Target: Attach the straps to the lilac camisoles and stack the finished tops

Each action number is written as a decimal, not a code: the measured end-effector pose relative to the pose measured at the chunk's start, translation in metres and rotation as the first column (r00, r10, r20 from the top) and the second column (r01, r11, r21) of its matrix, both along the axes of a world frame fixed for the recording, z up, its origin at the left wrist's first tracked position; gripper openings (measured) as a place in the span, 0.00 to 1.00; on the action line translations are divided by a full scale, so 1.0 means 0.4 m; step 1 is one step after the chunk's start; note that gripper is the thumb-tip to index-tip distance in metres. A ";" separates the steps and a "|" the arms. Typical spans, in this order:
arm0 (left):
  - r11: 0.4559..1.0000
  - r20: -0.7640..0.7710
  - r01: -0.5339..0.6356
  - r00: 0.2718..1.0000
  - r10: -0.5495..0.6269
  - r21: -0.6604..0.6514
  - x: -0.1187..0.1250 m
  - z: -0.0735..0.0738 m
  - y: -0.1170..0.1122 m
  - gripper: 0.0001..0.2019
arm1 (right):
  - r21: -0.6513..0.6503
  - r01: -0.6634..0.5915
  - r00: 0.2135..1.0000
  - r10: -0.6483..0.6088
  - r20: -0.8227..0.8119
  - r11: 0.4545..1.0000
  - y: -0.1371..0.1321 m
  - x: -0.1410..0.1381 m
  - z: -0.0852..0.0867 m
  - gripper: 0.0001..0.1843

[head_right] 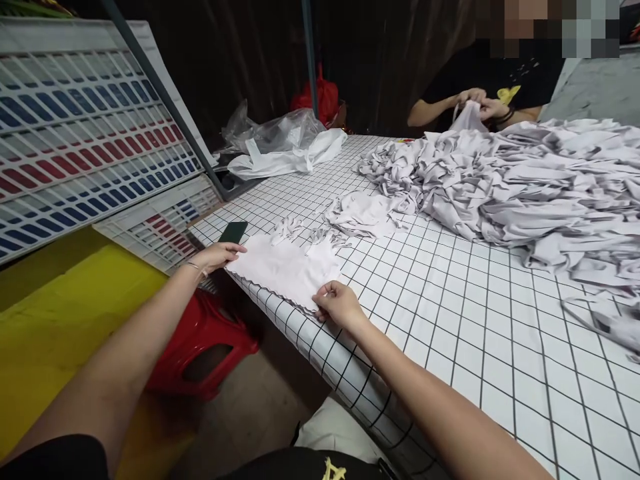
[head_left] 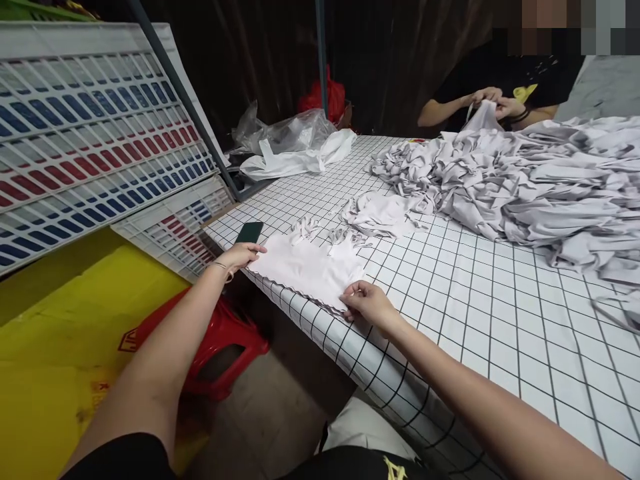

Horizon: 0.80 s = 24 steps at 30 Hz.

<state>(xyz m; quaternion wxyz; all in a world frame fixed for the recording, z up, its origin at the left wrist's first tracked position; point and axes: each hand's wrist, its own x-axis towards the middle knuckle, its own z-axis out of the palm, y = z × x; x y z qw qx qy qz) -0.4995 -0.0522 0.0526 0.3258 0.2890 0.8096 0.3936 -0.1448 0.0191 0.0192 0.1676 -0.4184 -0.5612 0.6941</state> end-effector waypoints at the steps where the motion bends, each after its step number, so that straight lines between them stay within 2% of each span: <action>1: 1.000 -0.058 0.001 0.998 -0.001 0.001 0.006 -0.004 -0.001 0.13 | 0.133 -0.043 0.996 0.032 0.080 0.990 -0.002 0.002 -0.005 0.10; 2: 1.000 -0.111 -0.006 0.994 0.007 0.013 0.015 -0.007 -0.001 0.14 | 0.310 -0.092 0.985 0.041 0.166 0.946 -0.003 0.005 -0.008 0.09; 3: 0.999 -0.181 0.002 0.983 0.004 0.033 0.026 -0.011 -0.001 0.16 | 0.505 -0.157 0.970 0.036 0.241 0.849 -0.003 0.008 -0.010 0.11; 4: 0.998 -0.277 0.038 0.961 -0.023 0.049 0.039 -0.015 0.001 0.19 | 0.679 -0.232 0.955 0.031 0.294 0.697 -0.004 0.011 -0.012 0.14; 5: 0.993 -0.391 0.107 0.917 -0.082 0.044 0.054 -0.021 0.002 0.23 | 0.803 -0.301 0.944 0.044 0.326 0.514 -0.004 0.014 -0.015 0.19; 6: 0.979 -0.501 0.203 0.847 -0.175 0.001 0.069 -0.030 0.003 0.27 | 0.871 -0.359 0.932 0.082 0.353 0.336 -0.005 0.015 -0.020 0.24; 7: 0.951 -0.588 0.298 0.757 -0.286 -0.078 0.083 -0.041 0.003 0.30 | 0.891 -0.409 0.912 0.133 0.389 0.197 -0.006 0.016 -0.028 0.28; 8: 0.911 -0.636 0.370 0.663 -0.396 -0.182 0.095 -0.053 0.002 0.31 | 0.881 -0.460 0.880 0.184 0.438 0.106 -0.007 0.015 -0.037 0.32; 9: 0.868 -0.644 0.408 0.590 -0.488 -0.284 0.103 -0.067 -0.001 0.32 | 0.859 -0.508 0.847 0.219 0.485 0.062 -0.008 0.014 -0.046 0.36; 10: 0.834 -0.626 0.416 0.555 -0.548 -0.362 0.108 -0.079 -0.004 0.33 | 0.833 -0.550 0.818 0.238 0.524 0.054 -0.010 0.013 -0.054 0.39; 12: 0.789 -0.590 0.394 0.524 -0.614 -0.471 0.106 -0.092 -0.007 0.33 | 0.788 -0.609 0.777 0.266 0.570 0.089 -0.013 0.013 -0.063 0.42; 14: 0.771 -0.591 0.346 0.500 -0.633 -0.534 0.098 -0.081 0.007 0.35 | 0.770 -0.624 0.765 0.311 0.565 0.136 -0.012 0.021 -0.058 0.45; 16: 0.816 -0.665 0.298 0.475 -0.577 -0.495 0.100 -0.044 0.053 0.34 | 0.776 -0.604 0.774 0.363 0.518 0.181 -0.003 0.038 -0.042 0.45; 18: 0.899 -0.767 0.312 0.478 -0.428 -0.307 0.131 0.005 0.140 0.29 | 0.799 -0.556 0.809 0.369 0.457 0.229 0.018 0.061 -0.024 0.42; 20: 0.929 -0.749 0.367 0.602 -0.277 -0.048 0.196 0.048 0.262 0.21 | 0.829 -0.481 0.865 0.305 0.397 0.284 0.052 0.090 -0.010 0.37; 22: 0.926 -0.539 0.352 0.810 -0.231 0.133 0.282 0.065 0.406 0.18 | 0.857 -0.386 0.921 0.201 0.334 0.342 0.096 0.122 -0.002 0.30; 24: 0.912 -0.438 0.380 0.854 -0.281 0.155 0.370 0.054 0.550 0.21 | 0.878 -0.282 0.959 0.097 0.265 0.388 0.143 0.161 0.003 0.25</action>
